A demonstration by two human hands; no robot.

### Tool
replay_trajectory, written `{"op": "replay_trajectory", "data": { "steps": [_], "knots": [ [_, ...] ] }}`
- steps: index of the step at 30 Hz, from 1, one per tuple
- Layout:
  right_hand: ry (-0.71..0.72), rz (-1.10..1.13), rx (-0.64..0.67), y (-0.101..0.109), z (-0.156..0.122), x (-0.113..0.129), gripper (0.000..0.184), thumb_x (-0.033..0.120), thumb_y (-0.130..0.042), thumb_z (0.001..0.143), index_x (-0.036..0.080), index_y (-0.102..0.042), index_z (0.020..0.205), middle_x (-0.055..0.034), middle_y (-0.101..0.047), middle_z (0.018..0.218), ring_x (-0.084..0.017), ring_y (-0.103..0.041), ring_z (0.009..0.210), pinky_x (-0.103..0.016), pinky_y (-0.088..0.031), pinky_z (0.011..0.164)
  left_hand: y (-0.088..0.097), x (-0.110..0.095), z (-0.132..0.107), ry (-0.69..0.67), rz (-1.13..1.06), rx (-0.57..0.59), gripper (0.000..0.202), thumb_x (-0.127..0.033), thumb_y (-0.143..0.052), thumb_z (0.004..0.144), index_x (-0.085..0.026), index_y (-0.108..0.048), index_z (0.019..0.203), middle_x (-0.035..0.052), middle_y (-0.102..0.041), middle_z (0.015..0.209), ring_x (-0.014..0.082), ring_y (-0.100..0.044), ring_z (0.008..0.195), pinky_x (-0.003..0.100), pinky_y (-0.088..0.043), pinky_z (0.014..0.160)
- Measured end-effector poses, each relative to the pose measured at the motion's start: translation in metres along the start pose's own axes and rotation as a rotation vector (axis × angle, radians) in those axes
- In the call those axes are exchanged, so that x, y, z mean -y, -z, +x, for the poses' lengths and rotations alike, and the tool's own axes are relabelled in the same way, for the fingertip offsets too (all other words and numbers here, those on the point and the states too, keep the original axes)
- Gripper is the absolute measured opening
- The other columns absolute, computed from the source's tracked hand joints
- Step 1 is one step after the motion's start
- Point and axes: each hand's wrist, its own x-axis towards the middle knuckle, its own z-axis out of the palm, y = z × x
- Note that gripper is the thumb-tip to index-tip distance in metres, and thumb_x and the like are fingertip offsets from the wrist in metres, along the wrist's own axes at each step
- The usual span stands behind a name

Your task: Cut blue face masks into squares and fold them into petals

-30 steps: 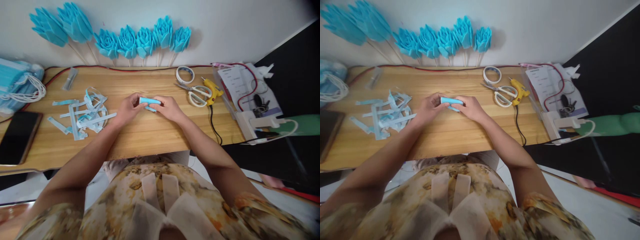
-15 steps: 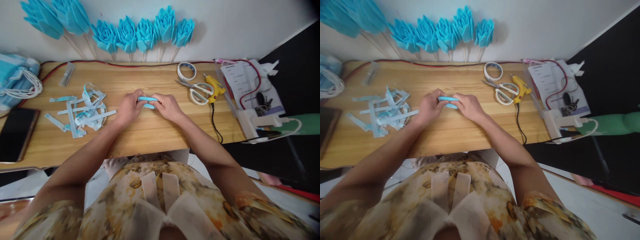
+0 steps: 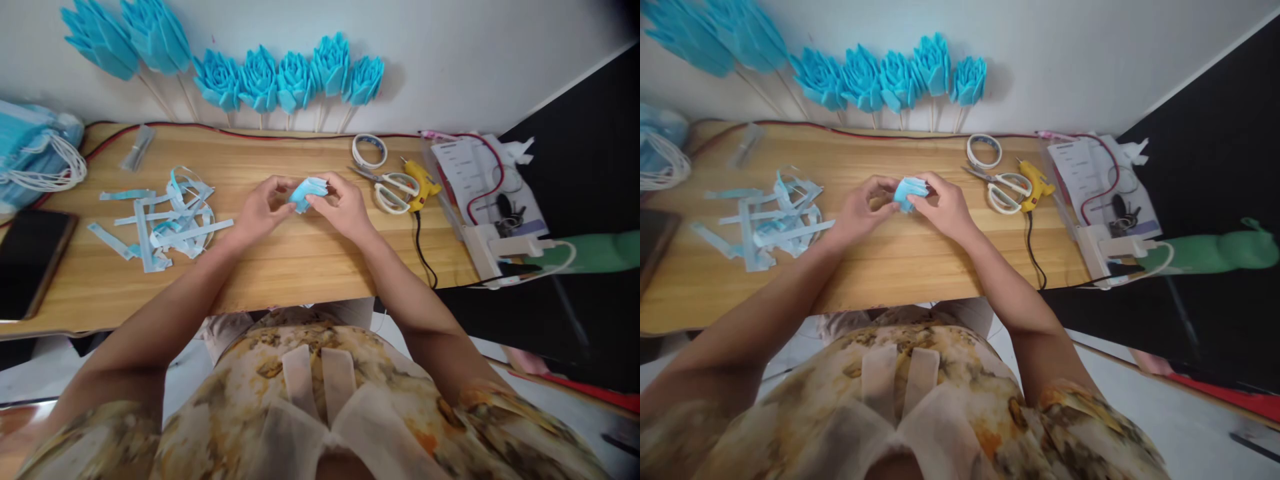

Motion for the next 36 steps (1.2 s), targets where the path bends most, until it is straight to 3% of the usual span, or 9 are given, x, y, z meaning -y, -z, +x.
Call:
{"op": "replay_trajectory", "data": {
  "steps": [4,7,9,15,19,23,28,32,36],
  "knots": [
    [0.055,-0.211,0.076,0.003,0.0,0.002,0.026,0.029,-0.065,0.088,0.023,-0.071,0.113,-0.006,-0.076,0.112,-0.023,-0.068,0.101,-0.04,-0.052,0.096,0.008,0.005,0.002,0.041,-0.058,-0.054,0.031,-0.037,-0.07,0.089,-0.022,-0.065,0.115,0.0094,-0.072,0.123,0.0221,-0.067,0.112,0.04,-0.052,0.102],
    [0.027,-0.269,0.146,0.001,0.0,-0.002,0.024,0.028,-0.066,0.086,0.023,-0.071,0.11,-0.0053,-0.076,0.106,-0.024,-0.067,0.099,-0.04,-0.051,0.093,0.009,0.007,0.002,0.068,-0.085,-0.06,0.033,-0.038,-0.07,0.089,-0.021,-0.065,0.117,0.0093,-0.073,0.121,0.0218,-0.068,0.112,0.041,-0.053,0.102],
    [-0.018,-0.208,0.124,-0.001,0.001,-0.004,0.021,0.032,-0.068,0.086,0.022,-0.07,0.104,-0.004,-0.075,0.099,-0.023,-0.066,0.094,-0.038,-0.051,0.089,0.008,0.005,0.002,0.073,-0.109,-0.053,0.035,-0.04,-0.071,0.089,-0.021,-0.065,0.117,0.0096,-0.075,0.12,0.0225,-0.069,0.112,0.041,-0.053,0.102],
    [-0.163,0.278,0.045,-0.003,0.002,-0.004,0.032,0.048,-0.073,0.081,0.021,-0.063,0.095,0.0001,-0.066,0.086,-0.016,-0.061,0.081,-0.032,-0.054,0.08,0.004,-0.014,-0.001,0.117,-0.119,-0.016,0.042,-0.056,-0.06,0.095,-0.019,-0.068,0.112,0.0101,-0.076,0.115,0.023,-0.07,0.108,0.039,-0.054,0.097],
    [-0.247,0.346,0.07,-0.006,0.002,-0.001,0.031,0.047,-0.075,0.081,0.022,-0.061,0.091,0.0002,-0.065,0.085,-0.016,-0.061,0.083,-0.032,-0.054,0.081,0.0,-0.018,-0.001,0.122,-0.102,0.043,0.048,-0.063,-0.071,0.084,-0.018,-0.068,0.103,0.0091,-0.076,0.108,0.0211,-0.07,0.099,0.033,-0.055,0.086],
    [-0.298,0.387,0.109,-0.008,0.001,-0.001,0.036,0.049,-0.077,0.078,0.021,-0.063,0.095,-0.0006,-0.067,0.09,-0.016,-0.061,0.085,-0.031,-0.054,0.082,-0.001,-0.013,-0.001,0.125,-0.079,0.021,0.039,-0.054,-0.074,0.083,-0.018,-0.066,0.094,0.0058,-0.074,0.095,0.0171,-0.067,0.085,0.029,-0.053,0.075],
    [-0.19,0.231,0.154,-0.003,-0.001,-0.002,0.042,0.053,-0.075,0.081,0.02,-0.069,0.107,-0.0027,-0.071,0.101,-0.015,-0.061,0.084,-0.028,-0.048,0.077,0.0,-0.013,-0.002,0.082,0.07,0.037,0.02,-0.038,-0.073,0.085,-0.02,-0.064,0.087,-0.0002,-0.067,0.076,0.0132,-0.057,0.067,0.027,-0.045,0.062],
    [-0.132,0.06,0.129,-0.001,-0.003,0.001,0.03,0.048,-0.067,0.089,0.02,-0.074,0.096,0.0011,-0.068,0.078,-0.013,-0.055,0.071,-0.028,-0.041,0.069,0.0,-0.016,-0.004,0.079,0.102,0.079,0.015,-0.034,-0.067,0.088,-0.02,-0.062,0.09,-0.0025,-0.06,0.069,0.0135,-0.053,0.062,0.027,-0.041,0.059],
    [-0.106,0.022,0.095,0.0,-0.002,0.004,0.03,0.048,-0.064,0.09,0.019,-0.072,0.087,0.0033,-0.058,0.066,-0.012,-0.049,0.063,-0.028,-0.036,0.064,0.0,-0.02,-0.005,0.041,0.159,0.051,0.016,-0.036,-0.064,0.092,-0.02,-0.062,0.093,-0.0006,-0.062,0.075,0.0154,-0.057,0.069,0.03,-0.044,0.066]
  ]
}}
